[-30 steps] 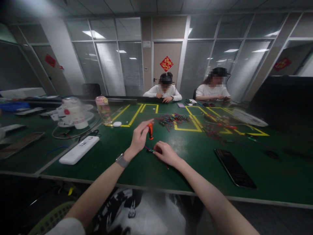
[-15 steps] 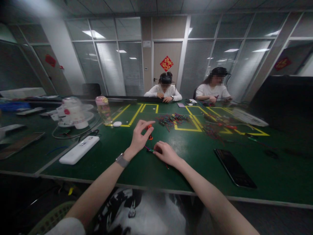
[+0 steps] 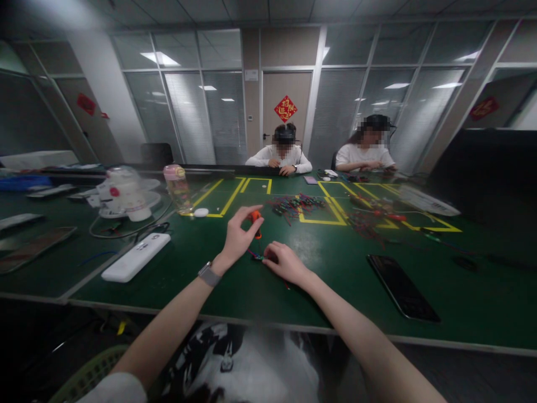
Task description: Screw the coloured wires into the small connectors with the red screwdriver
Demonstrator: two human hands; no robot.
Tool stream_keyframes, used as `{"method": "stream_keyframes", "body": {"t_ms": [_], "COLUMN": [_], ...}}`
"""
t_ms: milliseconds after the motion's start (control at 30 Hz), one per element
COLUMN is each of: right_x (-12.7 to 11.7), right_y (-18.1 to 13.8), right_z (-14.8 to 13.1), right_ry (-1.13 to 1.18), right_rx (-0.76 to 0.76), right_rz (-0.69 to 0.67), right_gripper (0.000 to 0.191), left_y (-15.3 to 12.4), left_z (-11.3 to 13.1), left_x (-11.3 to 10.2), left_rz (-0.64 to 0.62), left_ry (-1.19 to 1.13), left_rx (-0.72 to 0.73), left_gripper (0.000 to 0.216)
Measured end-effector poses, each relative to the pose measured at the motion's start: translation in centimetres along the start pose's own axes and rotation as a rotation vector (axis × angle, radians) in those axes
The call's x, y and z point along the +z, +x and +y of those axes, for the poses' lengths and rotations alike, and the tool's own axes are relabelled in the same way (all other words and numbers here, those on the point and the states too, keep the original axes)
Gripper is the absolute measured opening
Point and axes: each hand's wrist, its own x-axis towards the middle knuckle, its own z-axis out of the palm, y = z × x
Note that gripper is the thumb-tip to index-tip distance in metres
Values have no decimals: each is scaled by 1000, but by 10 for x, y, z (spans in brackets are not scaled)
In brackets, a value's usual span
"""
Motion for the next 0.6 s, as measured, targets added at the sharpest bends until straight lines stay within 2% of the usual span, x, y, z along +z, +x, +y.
{"method": "stream_keyframes", "body": {"t_ms": [133,333,600], "right_x": [0,0,1], "right_y": [0,0,1], "right_z": [-1,0,1], "right_ry": [-1,0,7], "right_rx": [2,-11,0], "right_rz": [6,7,4], "right_gripper": [6,6,5], "left_y": [0,-1,-1], "left_z": [2,-2,-2], "left_x": [-1,-1,2], "left_rz": [11,-72,-8], "left_ry": [35,-67,-21], "left_rx": [-6,-7,2], "left_gripper": [23,36,26]}}
